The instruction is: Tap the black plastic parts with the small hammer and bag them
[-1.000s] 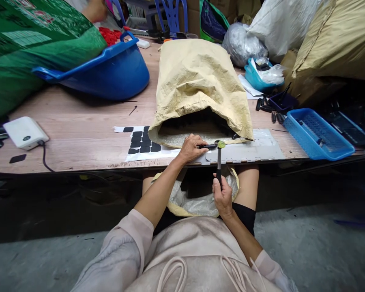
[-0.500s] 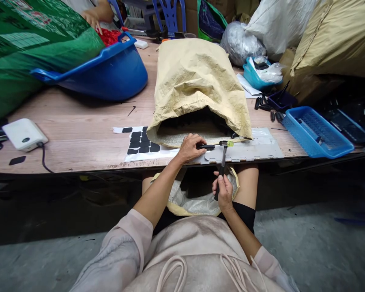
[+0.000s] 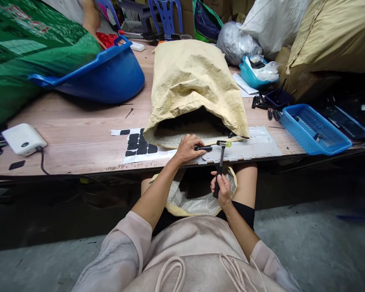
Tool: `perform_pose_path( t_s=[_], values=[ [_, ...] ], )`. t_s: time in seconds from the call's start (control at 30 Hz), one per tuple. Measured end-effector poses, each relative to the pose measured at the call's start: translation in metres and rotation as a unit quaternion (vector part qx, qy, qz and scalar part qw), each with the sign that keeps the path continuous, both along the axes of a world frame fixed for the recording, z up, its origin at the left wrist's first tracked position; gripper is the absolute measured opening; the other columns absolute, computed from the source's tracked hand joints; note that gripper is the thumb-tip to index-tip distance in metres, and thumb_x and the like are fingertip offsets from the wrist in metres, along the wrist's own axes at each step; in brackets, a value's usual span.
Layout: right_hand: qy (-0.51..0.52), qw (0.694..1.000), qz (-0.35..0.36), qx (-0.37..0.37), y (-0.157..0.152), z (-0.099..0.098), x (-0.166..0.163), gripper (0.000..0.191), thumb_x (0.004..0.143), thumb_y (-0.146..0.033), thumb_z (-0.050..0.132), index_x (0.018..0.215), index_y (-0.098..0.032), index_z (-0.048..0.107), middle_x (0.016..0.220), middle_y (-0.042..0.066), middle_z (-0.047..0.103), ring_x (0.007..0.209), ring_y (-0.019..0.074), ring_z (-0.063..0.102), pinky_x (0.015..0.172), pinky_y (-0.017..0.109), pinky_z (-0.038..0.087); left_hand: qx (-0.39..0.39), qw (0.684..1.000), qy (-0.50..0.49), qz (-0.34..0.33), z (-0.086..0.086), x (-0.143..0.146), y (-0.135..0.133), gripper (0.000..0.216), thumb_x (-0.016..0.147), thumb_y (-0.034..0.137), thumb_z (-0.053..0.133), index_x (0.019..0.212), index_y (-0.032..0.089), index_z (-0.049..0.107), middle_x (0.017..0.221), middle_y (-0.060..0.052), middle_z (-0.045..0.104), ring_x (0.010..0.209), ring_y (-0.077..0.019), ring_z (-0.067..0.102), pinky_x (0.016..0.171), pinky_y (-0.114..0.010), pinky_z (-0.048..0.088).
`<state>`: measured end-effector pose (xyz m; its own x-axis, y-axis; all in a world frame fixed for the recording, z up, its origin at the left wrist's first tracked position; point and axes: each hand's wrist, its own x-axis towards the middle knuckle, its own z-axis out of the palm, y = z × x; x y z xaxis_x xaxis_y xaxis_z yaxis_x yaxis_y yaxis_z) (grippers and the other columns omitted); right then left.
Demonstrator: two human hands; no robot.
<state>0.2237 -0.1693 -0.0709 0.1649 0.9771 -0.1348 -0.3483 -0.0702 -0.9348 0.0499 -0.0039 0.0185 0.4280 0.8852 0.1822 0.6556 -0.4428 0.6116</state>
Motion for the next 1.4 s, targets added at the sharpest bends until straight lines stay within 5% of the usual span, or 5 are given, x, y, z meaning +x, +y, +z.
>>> perform_pose_path(
  t_s=[0.33, 0.6, 0.83, 1.03, 1.4],
  values=[
    [0.01, 1.0, 0.003, -0.014, 0.0, 0.001, -0.003, 0.045, 0.092, -0.063, 0.061, 0.104, -0.02, 0.068, 0.057, -0.006, 0.05, 0.045, 0.0109, 0.044, 0.042, 0.023, 0.038, 0.093, 0.994, -0.025, -0.056, -0.015, -0.014, -0.09, 0.017, 0.088, 0.037, 0.071, 0.096, 0.023, 0.075, 0.102, -0.009, 0.068, 0.096, -0.0243, 0.062, 0.089, -0.04, 0.051],
    [0.016, 1.0, 0.0, -0.015, 0.001, 0.001, -0.005, 0.047, 0.091, -0.064, 0.061, 0.103, -0.019, 0.066, 0.057, -0.006, 0.049, 0.045, 0.011, 0.043, 0.042, 0.023, 0.037, -0.059, 0.988, 0.141, -0.022, -0.069, -0.013, -0.125, 0.014, 0.088, 0.028, 0.07, 0.101, 0.027, 0.075, 0.101, -0.006, 0.071, 0.087, -0.0237, 0.071, 0.075, -0.035, 0.056],
    [0.011, 1.0, 0.001, -0.013, 0.0, 0.0, -0.005, 0.045, 0.092, -0.063, 0.061, 0.102, -0.02, 0.068, 0.057, -0.006, 0.05, 0.046, 0.0111, 0.043, 0.043, 0.023, 0.038, -0.01, 0.993, 0.047, -0.111, -0.032, 0.004, -0.105, 0.016, 0.097, 0.03, 0.061, 0.093, 0.024, 0.075, 0.093, -0.005, 0.07, 0.08, -0.0178, 0.068, 0.07, -0.029, 0.052],
    [0.019, 1.0, 0.0, -0.02, -0.001, 0.004, -0.007, 0.048, 0.091, -0.065, 0.062, 0.102, -0.019, 0.069, 0.056, -0.006, 0.05, 0.047, 0.0113, 0.044, 0.042, 0.023, 0.038, 0.092, 0.995, -0.041, -0.012, 0.012, 0.037, -0.028, 0.018, 0.097, 0.029, 0.057, 0.1, 0.022, 0.074, 0.096, -0.008, 0.066, 0.091, -0.0217, 0.063, 0.085, -0.035, 0.053],
    [0.03, 0.999, 0.017, -0.019, -0.002, 0.004, -0.006, 0.046, 0.091, -0.064, 0.062, 0.101, -0.019, 0.07, 0.056, -0.006, 0.05, 0.045, 0.0097, 0.042, 0.041, 0.022, 0.036, -0.012, 0.995, 0.083, 0.048, 0.019, 0.097, 0.076, 0.018, 0.091, 0.033, 0.067, 0.1, 0.02, 0.075, 0.095, -0.01, 0.072, 0.095, -0.0288, 0.065, 0.083, -0.036, 0.047]
  ],
)
